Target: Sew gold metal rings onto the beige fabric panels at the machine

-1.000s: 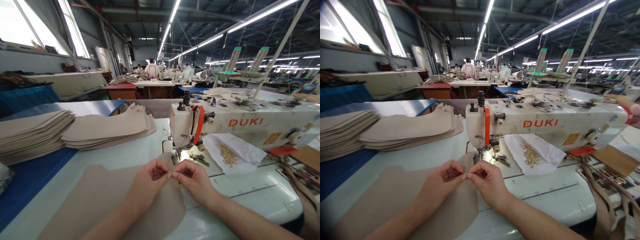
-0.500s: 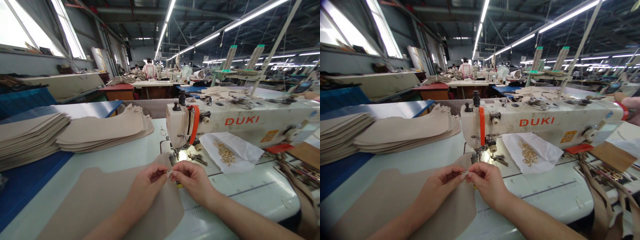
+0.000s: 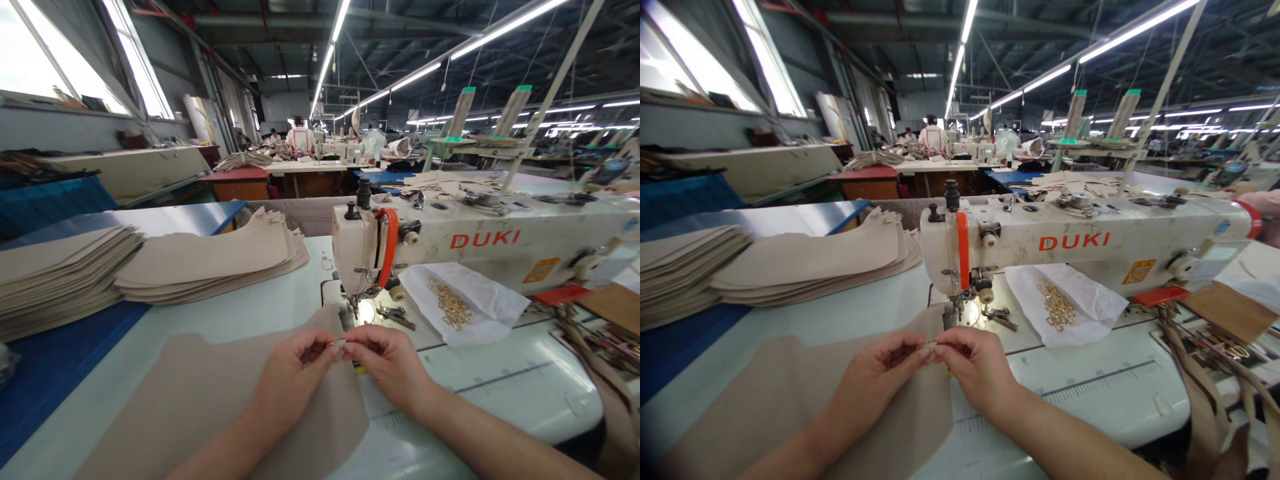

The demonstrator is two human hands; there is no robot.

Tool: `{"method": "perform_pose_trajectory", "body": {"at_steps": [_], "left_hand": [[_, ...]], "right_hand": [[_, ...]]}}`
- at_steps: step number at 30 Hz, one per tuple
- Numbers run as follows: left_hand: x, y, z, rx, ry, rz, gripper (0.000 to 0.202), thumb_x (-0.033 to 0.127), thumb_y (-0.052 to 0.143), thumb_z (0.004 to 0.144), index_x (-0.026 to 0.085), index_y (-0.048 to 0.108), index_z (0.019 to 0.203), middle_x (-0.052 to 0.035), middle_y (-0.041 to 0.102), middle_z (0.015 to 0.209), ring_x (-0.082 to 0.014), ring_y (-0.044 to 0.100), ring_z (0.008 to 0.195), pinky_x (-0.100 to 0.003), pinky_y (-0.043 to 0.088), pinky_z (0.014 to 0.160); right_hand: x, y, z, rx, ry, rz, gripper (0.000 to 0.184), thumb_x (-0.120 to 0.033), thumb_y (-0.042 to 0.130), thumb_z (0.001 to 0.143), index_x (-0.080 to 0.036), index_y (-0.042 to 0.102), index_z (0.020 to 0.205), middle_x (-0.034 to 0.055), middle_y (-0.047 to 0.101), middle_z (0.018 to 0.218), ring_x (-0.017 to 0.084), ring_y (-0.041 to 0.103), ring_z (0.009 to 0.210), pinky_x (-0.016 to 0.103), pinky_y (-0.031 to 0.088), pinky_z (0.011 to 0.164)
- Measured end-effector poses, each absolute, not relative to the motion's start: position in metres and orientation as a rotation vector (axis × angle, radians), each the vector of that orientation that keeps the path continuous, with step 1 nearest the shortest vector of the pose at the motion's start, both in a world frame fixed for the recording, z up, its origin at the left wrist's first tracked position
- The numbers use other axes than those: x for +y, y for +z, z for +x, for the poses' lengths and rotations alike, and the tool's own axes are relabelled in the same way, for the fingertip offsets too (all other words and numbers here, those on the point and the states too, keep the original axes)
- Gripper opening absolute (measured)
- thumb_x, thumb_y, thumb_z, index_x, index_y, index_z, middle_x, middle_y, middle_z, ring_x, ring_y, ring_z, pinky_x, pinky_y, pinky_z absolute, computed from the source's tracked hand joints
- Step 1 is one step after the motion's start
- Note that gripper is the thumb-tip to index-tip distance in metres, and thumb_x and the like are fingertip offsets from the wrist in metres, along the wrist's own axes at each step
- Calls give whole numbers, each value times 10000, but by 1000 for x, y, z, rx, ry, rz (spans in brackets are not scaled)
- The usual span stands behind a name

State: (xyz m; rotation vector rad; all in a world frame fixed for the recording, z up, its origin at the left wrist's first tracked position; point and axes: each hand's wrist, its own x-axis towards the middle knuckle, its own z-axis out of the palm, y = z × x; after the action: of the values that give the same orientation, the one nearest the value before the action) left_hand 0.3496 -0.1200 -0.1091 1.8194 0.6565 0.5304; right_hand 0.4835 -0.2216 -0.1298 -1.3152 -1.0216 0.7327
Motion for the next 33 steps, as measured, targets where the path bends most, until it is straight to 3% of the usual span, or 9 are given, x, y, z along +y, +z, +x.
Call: {"method": "perform_pose_trajectory", "body": {"at_steps": [5, 8, 11, 16, 20, 24, 28, 33], "left_hand": [[-120, -109, 350, 632, 480, 1845, 150, 347, 630, 742, 211, 692, 728, 11, 683, 688, -174, 603, 674, -223, 443, 624], [-116, -100, 350, 610, 432, 1967, 152, 342, 609, 766, 221, 700, 752, 2, 698, 741, -198, 620, 735, -248, 456, 692], [-106, -92, 350, 578, 422, 2119, 216, 361, 546, 820, 240, 696, 917, -26, 709, 934, -232, 618, 904, -308, 434, 869], [-95, -107, 345, 519, 499, 2356, 357, 301, 480, 849, 213, 598, 1174, -86, 581, 1259, -260, 487, 1188, -389, 299, 1065], [-107, -124, 334, 513, 469, 2437, 413, 269, 443, 866, 224, 518, 1270, -80, 541, 1314, -254, 471, 1220, -400, 309, 1077], [-117, -126, 326, 485, 422, 2564, 436, 257, 428, 868, 198, 478, 1297, -101, 550, 1302, -261, 500, 1199, -420, 364, 1049], [-112, -122, 330, 364, 573, 2701, 382, 259, 430, 866, 202, 513, 1235, -96, 588, 1237, -238, 567, 1116, -395, 460, 968], [-108, -119, 351, 181, 867, 2799, 217, 222, 423, 869, 193, 638, 858, -67, 674, 902, -189, 640, 855, -314, 539, 794]], "right_hand": [[-225, -124, 484, -1187, 547, -1504, 128, -213, 555, 804, -208, 663, 735, -13, 593, 655, 128, 524, 615, 223, 392, 571], [-225, -125, 485, -1160, 585, -1536, 126, -206, 543, 787, -197, 632, 698, -17, 563, 615, 123, 495, 574, 223, 382, 535], [-223, -128, 485, -1043, 703, -1473, 94, -208, 559, 752, -193, 609, 675, -25, 547, 581, 117, 487, 536, 223, 406, 520], [-218, -123, 489, -857, 864, -1540, 85, -138, 565, 695, -189, 575, 628, -46, 547, 546, 87, 510, 463, 190, 410, 459], [-212, -113, 491, -828, 964, -1614, 138, -85, 547, 675, -179, 552, 575, -50, 555, 491, 70, 500, 368, 161, 336, 356], [-200, -110, 491, -834, 1047, -1674, 185, -44, 547, 641, -170, 535, 506, -55, 547, 435, 71, 514, 341, 145, 340, 336], [-192, -114, 494, -863, 1106, -1726, 175, -36, 524, 636, -158, 554, 515, -55, 561, 431, 79, 534, 337, 143, 369, 333], [-189, -112, 497, -905, 1144, -1799, 209, -32, 497, 642, -159, 529, 478, -66, 533, 398, 69, 522, 327, 132, 390, 326]]}}
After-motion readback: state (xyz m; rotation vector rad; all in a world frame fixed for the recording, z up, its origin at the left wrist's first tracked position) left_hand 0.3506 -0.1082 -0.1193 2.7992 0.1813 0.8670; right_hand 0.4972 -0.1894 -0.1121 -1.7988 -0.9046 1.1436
